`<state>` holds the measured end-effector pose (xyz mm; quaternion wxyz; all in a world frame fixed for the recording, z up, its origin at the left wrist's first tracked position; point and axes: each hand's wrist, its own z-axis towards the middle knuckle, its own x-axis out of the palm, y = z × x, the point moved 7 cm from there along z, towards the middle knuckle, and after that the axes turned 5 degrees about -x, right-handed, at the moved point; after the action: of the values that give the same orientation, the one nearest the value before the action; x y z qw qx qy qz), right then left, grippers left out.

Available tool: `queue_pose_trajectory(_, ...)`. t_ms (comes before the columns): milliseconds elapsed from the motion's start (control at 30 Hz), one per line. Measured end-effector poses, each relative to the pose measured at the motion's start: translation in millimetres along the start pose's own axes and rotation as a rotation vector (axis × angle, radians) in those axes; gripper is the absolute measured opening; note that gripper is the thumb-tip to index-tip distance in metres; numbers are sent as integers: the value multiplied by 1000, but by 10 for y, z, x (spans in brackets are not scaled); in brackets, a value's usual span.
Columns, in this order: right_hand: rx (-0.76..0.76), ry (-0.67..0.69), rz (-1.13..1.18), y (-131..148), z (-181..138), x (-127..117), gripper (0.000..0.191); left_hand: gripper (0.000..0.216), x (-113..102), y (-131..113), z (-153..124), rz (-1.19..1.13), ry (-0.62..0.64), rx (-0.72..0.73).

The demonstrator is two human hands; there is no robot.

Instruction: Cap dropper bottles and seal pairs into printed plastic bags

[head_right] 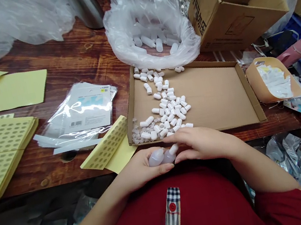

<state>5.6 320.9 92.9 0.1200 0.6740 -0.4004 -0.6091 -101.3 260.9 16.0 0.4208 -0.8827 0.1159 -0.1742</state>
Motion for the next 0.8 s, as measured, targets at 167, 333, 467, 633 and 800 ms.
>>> queue_pose_trajectory(167,50,75,-102,-50,-65,64,37,41,6,18,-1,61,-3,-29)
queue_pose_trajectory(333,-87,-32,8,32,-94,33,29,42,6,19,3,86,-5,-40)
queue_pose_trajectory(467,10,13,-115,-17,-71,101,32,40,4,10,-1,116,-14,-40)
queue_pose_trajectory(633,-15,0,-18,13,-91,99,23,43,17,12,-6,122,-22,-44)
queue_pose_trajectory(800,29,70,-190,-31,-89,211,30,37,77,-7,-6,281,-78,-15)
